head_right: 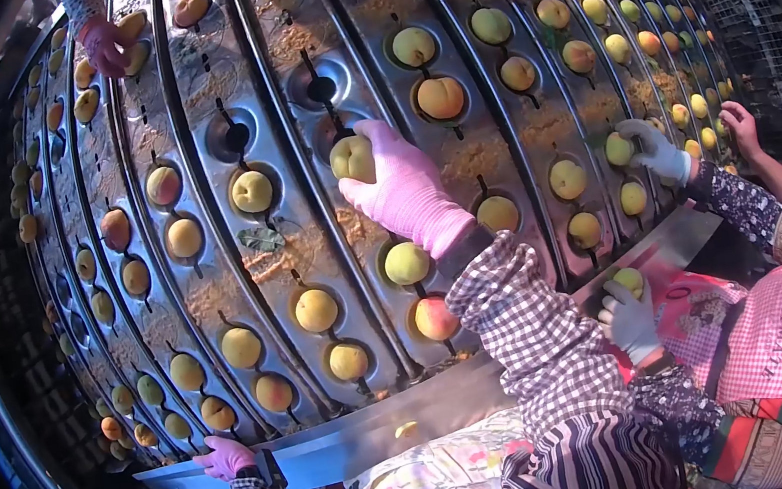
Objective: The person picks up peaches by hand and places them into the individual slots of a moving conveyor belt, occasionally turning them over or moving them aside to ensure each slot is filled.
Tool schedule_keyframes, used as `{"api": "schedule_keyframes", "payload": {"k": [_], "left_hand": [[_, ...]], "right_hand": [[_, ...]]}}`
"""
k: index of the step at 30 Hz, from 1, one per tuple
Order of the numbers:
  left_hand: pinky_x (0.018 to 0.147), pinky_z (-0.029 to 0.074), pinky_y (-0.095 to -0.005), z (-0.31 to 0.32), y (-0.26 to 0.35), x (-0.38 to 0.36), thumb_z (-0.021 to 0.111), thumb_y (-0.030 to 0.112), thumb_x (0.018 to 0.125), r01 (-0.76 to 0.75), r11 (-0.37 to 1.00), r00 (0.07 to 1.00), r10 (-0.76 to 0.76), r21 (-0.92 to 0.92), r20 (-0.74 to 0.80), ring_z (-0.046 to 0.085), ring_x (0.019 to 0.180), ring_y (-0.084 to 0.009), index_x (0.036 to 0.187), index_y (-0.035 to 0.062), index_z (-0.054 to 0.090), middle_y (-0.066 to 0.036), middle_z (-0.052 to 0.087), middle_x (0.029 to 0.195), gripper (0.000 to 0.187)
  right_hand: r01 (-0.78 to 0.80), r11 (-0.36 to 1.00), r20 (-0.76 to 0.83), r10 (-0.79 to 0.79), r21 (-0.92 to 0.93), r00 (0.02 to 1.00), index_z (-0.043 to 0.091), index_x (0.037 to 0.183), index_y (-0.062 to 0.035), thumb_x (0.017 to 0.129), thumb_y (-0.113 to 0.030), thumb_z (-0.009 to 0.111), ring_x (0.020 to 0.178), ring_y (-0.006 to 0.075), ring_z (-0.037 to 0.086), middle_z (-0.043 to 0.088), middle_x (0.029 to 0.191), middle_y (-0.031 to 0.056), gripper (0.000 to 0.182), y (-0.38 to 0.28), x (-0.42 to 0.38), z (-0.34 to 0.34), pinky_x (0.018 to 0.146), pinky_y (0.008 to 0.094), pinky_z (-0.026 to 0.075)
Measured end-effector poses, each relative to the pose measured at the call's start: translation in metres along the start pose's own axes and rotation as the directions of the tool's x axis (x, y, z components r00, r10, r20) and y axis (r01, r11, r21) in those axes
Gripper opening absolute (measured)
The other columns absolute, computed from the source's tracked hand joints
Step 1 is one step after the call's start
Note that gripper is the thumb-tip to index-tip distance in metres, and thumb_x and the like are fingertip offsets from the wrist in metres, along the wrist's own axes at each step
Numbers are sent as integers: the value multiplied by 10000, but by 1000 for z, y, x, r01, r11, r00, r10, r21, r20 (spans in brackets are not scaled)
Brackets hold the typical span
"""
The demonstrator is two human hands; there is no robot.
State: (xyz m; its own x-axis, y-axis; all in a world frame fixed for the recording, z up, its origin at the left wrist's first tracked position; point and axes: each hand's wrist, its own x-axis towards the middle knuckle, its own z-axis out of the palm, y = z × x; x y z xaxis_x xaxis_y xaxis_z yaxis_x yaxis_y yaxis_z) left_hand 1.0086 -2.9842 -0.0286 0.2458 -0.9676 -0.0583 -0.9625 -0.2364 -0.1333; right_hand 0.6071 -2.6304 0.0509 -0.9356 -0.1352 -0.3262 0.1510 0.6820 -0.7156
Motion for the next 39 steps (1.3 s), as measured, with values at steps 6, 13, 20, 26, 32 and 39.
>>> {"api": "schedule_keyframes", "payload": {"k": [6,13,20,26,32,39], "left_hand": [[1133,323,-527,-9,-12,38,431,561,982,-3,998,999,5,67,-34,363,1407,-434,1582,130,254,-268,316,1564,759],[1134,313,-523,-6,-19,89,421,577,978,11,998,999,-9,57,-46,374,1395,-443,1577,132,279,-251,308,1575,760],[1141,311,-501,-14,-21,116,411,600,971,43,995,998,-39,86,-41,378,1403,-417,1582,127,272,-242,308,1580,785],[1137,322,-496,-2,-28,132,422,597,977,32,994,998,-25,106,-59,380,1410,-391,1579,144,282,-224,331,1574,766],[1136,319,-502,-3,-34,135,405,615,976,25,993,997,-18,112,-70,388,1402,-402,1581,136,277,-233,344,1565,782],[1133,330,-497,5,-45,149,406,638,966,8,990,996,5,137,-89,406,1393,-393,1578,138,290,-225,366,1556,799]], "right_hand": [[246,832,-70,-322,-497,944,574,1326,-129,790,-344,772,1247,308,534,576,1329,87,611,11,46,20,1056,452,420],[177,676,23,-231,-715,973,591,1323,-152,794,-341,751,1200,296,556,600,1281,70,584,1,54,25,995,457,435],[221,826,-66,-297,-519,953,590,1287,-120,817,-259,745,1120,303,621,655,1220,104,514,8,46,31,950,445,470],[314,737,-113,-466,-598,878,607,1294,-120,807,-251,751,1214,305,550,610,1306,86,524,27,42,33,1020,461,436],[262,784,-113,-386,-562,915,580,1330,-121,812,-293,754,1241,326,533,582,1340,107,573,15,38,31,1040,474,428],[-129,741,-408,-208,-659,889,560,1353,-128,835,-324,739,1230,370,531,570,1324,140,582,33,55,-34,1020,475,448]]}}
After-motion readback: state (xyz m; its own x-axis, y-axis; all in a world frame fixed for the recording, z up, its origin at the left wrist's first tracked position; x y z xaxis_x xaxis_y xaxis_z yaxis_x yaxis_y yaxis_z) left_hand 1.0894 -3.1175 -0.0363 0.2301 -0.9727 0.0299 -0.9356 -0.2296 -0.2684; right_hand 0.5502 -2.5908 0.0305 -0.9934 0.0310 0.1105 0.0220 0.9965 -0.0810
